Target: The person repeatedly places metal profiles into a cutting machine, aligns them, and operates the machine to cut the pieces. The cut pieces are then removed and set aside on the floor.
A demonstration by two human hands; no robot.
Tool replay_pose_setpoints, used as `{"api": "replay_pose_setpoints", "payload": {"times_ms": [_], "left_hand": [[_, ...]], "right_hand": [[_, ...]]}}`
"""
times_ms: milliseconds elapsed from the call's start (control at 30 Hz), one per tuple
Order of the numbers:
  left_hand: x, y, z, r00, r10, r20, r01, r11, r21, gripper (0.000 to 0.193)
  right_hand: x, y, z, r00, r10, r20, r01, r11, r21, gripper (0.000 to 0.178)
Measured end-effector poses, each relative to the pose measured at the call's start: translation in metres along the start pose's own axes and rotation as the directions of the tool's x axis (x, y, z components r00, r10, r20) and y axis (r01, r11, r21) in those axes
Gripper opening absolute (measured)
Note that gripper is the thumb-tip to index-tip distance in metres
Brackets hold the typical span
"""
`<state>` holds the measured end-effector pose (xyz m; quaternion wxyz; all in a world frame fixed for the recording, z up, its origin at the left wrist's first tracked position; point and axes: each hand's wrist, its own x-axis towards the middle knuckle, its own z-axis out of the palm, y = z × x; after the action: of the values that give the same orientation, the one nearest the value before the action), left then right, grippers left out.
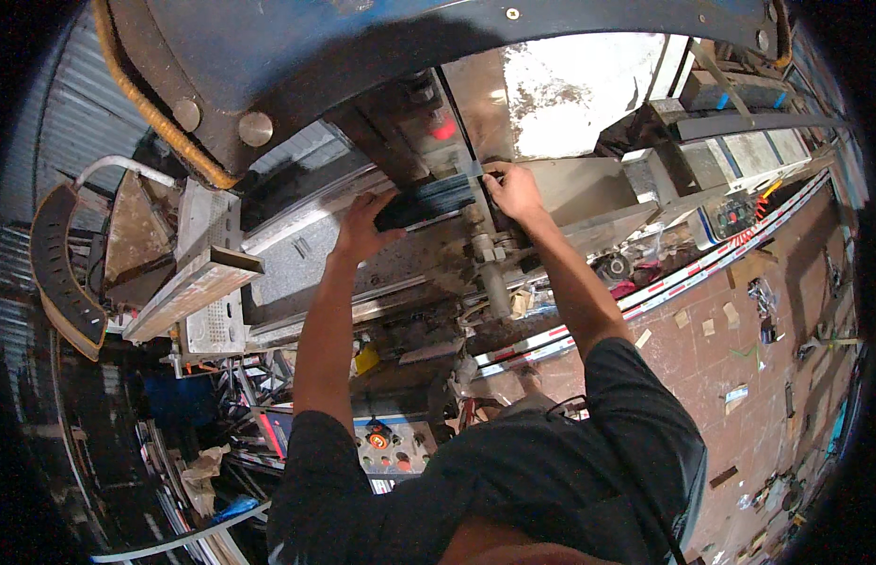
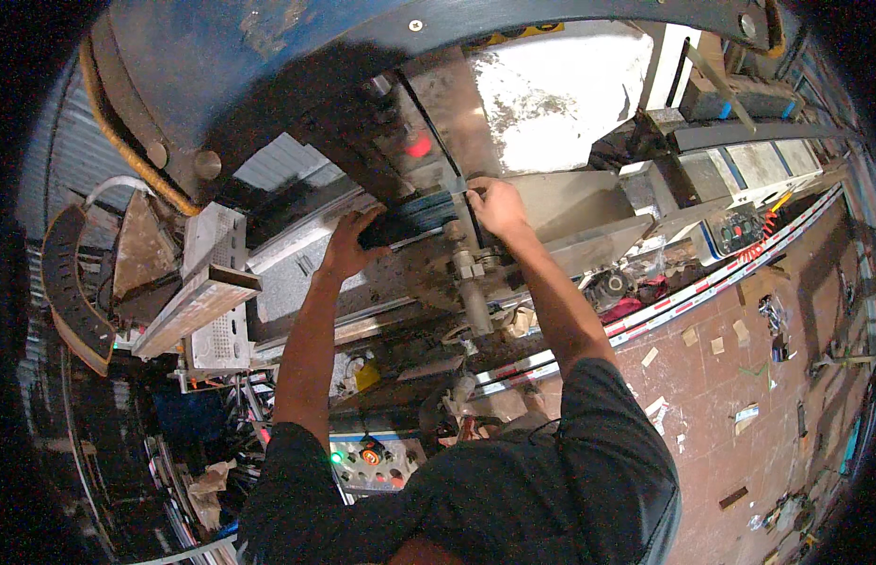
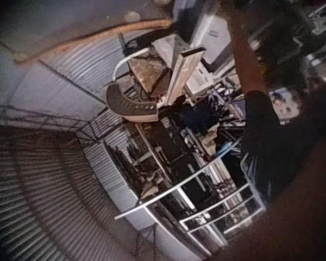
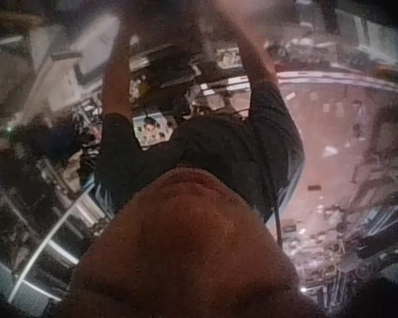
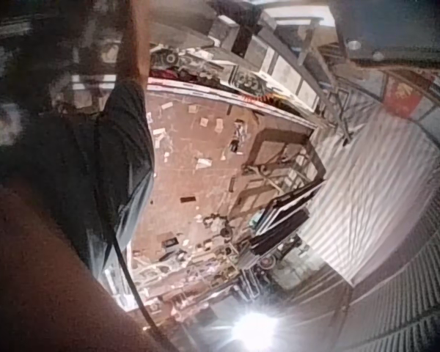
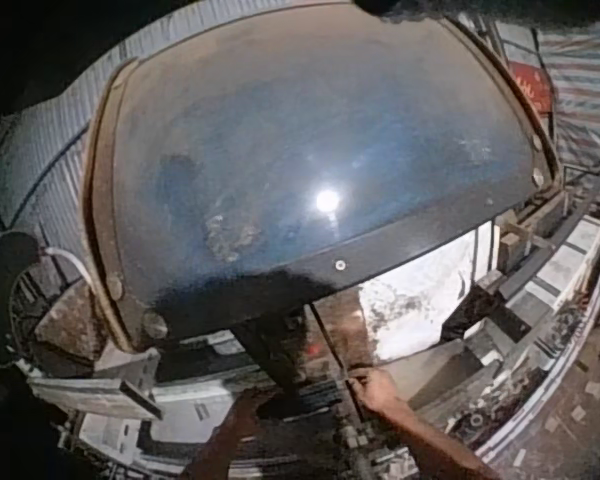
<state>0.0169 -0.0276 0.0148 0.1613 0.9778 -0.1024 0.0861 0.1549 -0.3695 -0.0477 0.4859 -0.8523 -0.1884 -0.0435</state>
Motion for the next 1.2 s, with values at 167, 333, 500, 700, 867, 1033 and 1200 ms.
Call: {"api": "replay_pose_setpoints", "payload": {"times_ms": [167,333,500,700,867,1033,1200], "left_hand": [[0.000,-0.001,0.006,0.999,0.038,-0.001,-0.038,0.998,0.049,0.099],[-0.007,0.000,0.012,0.999,0.021,-0.041,-0.020,1.000,0.017,0.099],[-0.007,0.015,0.011,0.998,-0.057,-0.006,0.057,0.998,-0.016,0.100],[-0.002,0.023,0.002,0.996,-0.086,0.037,0.087,0.995,-0.055,0.099],[-0.007,0.016,0.002,0.997,-0.077,0.009,0.077,0.994,-0.083,0.097],[-0.010,0.020,0.000,0.998,-0.059,0.025,0.061,0.995,-0.082,0.094],[-0.022,0.025,0.002,0.995,-0.096,-0.015,0.094,0.991,-0.100,0.092]], "right_hand": [[-0.001,-0.011,-0.006,0.999,-0.015,0.036,0.018,0.996,-0.086,0.030],[0.001,-0.005,0.013,0.986,-0.164,-0.025,0.160,0.978,-0.131,0.023],[-0.002,0.006,0.017,0.996,-0.052,-0.076,0.049,0.998,-0.037,0.025],[-0.008,0.003,0.015,0.996,-0.024,-0.087,0.014,0.993,-0.117,0.027],[-0.003,0.000,0.026,0.978,-0.210,-0.007,0.200,0.941,-0.274,0.024],[0.013,0.016,0.024,0.887,-0.445,0.124,0.457,0.810,-0.367,0.019],[0.011,0.006,-0.001,0.716,-0.693,0.087,0.667,0.643,-0.375,0.017]]}}
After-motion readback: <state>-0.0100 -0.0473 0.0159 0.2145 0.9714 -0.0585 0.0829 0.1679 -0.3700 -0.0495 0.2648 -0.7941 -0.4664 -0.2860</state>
